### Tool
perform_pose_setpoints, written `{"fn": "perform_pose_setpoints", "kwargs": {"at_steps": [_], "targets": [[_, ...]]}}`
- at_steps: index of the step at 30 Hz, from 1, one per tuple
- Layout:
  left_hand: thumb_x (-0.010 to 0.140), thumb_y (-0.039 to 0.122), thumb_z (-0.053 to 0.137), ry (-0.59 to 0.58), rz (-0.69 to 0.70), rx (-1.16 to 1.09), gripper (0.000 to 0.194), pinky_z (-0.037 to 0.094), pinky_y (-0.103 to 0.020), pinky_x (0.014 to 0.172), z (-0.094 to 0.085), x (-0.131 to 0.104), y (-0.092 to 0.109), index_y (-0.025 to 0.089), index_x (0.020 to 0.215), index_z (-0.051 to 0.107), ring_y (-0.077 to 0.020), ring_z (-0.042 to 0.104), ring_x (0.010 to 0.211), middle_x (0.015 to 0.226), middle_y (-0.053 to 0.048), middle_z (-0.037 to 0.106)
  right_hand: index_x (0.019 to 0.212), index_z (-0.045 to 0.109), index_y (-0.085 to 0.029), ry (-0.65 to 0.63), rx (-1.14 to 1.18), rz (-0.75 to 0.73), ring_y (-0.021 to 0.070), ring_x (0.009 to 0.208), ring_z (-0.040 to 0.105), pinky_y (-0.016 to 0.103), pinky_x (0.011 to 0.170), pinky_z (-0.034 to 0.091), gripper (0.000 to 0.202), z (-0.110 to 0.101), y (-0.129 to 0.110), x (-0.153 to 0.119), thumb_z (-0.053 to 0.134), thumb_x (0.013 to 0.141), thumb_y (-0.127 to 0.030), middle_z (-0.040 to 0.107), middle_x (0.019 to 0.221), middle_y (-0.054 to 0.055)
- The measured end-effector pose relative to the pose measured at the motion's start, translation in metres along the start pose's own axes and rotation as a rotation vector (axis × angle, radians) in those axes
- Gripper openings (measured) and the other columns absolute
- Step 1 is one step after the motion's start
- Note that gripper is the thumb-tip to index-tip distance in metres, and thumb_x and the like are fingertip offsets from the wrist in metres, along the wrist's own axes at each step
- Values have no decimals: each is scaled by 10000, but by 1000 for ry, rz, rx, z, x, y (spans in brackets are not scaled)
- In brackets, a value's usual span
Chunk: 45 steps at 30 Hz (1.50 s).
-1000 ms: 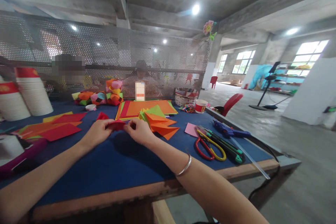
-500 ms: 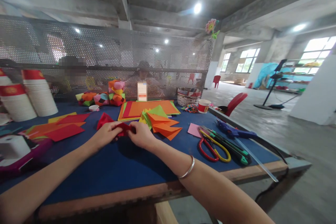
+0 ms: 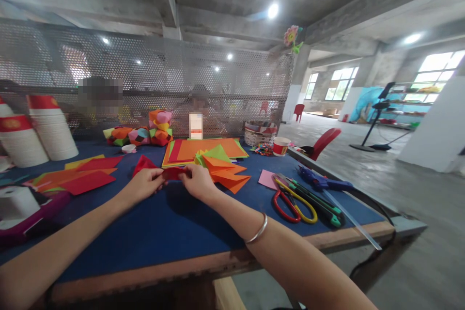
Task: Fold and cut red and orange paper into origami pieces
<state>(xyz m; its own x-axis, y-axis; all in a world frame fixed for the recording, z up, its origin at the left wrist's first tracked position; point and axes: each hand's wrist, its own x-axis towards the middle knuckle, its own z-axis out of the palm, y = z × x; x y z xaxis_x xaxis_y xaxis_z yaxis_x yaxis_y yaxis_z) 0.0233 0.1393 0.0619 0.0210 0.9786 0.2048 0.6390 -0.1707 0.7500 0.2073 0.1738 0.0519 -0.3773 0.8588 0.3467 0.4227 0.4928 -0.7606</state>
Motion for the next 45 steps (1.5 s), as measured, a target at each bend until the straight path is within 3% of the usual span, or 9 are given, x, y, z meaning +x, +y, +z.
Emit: {"fn": "perform_pose_setpoints", "kwargs": {"at_steps": [8,13,19,23,30,35,38,42,45], "targets": [[758,371,454,39,17,184,272,345,-272,516,-8,0,7,224,571,585,-163,508,466,475,11,545,714,647,-193,-8,30,17,148,638,584,255,633,412,204,-1,-1,2,634,912,-149,642,655,-9],[798,345,502,173,55,364,214,384,-294,648,-18,-1,8,224,684,638,-211,636,669,687,-40,711,751,643,-196,8,63,12,158,652,612,263,647,437,183,-2,0,2,626,932,-179,656,668,-3],[890,430,465,329,-55,567,355,393,-330,682,-49,7,1,206,853,737,-321,711,911,961,-131,794,881,666,-186,81,119,-25,146,658,640,250,657,468,140,-9,0,8,574,981,-220,664,691,-9],[895,415,500,270,-147,655,333,403,-337,651,-56,7,1,213,829,757,-345,729,911,932,-128,800,943,685,-173,169,108,-52,142,681,648,248,669,475,134,-24,1,17,558,970,-208,687,739,5],[898,306,531,114,-268,768,266,456,-378,661,-46,0,5,221,734,723,-385,743,915,866,-152,784,1039,700,-152,286,-38,-59,164,748,635,272,679,461,253,-68,10,33,477,981,-256,719,848,52],[898,290,534,103,-305,817,247,529,-444,747,-48,1,2,197,735,695,-423,738,997,974,-208,772,806,710,-163,73,-245,-41,169,730,614,279,676,432,170,-104,13,31,612,888,-274,705,760,33],[910,284,532,114,-330,830,242,537,-472,792,-50,1,0,182,751,685,-433,729,1040,1009,-229,758,848,746,-169,-122,-363,-12,179,769,632,274,694,444,102,-125,14,24,731,778,-242,729,796,29],[915,297,563,112,-341,820,255,531,-457,794,-52,2,0,194,701,655,-412,731,1014,951,-198,752,938,775,-168,-309,-508,80,224,853,658,291,720,468,306,-143,19,16,845,655,-259,750,905,53],[937,438,568,113,-334,807,384,521,-459,768,-54,3,2,218,626,622,-413,730,960,882,-183,743,947,775,-165,-385,-586,156,261,858,673,312,700,480,434,-146,25,14,918,566,-317,747,915,68]]}}
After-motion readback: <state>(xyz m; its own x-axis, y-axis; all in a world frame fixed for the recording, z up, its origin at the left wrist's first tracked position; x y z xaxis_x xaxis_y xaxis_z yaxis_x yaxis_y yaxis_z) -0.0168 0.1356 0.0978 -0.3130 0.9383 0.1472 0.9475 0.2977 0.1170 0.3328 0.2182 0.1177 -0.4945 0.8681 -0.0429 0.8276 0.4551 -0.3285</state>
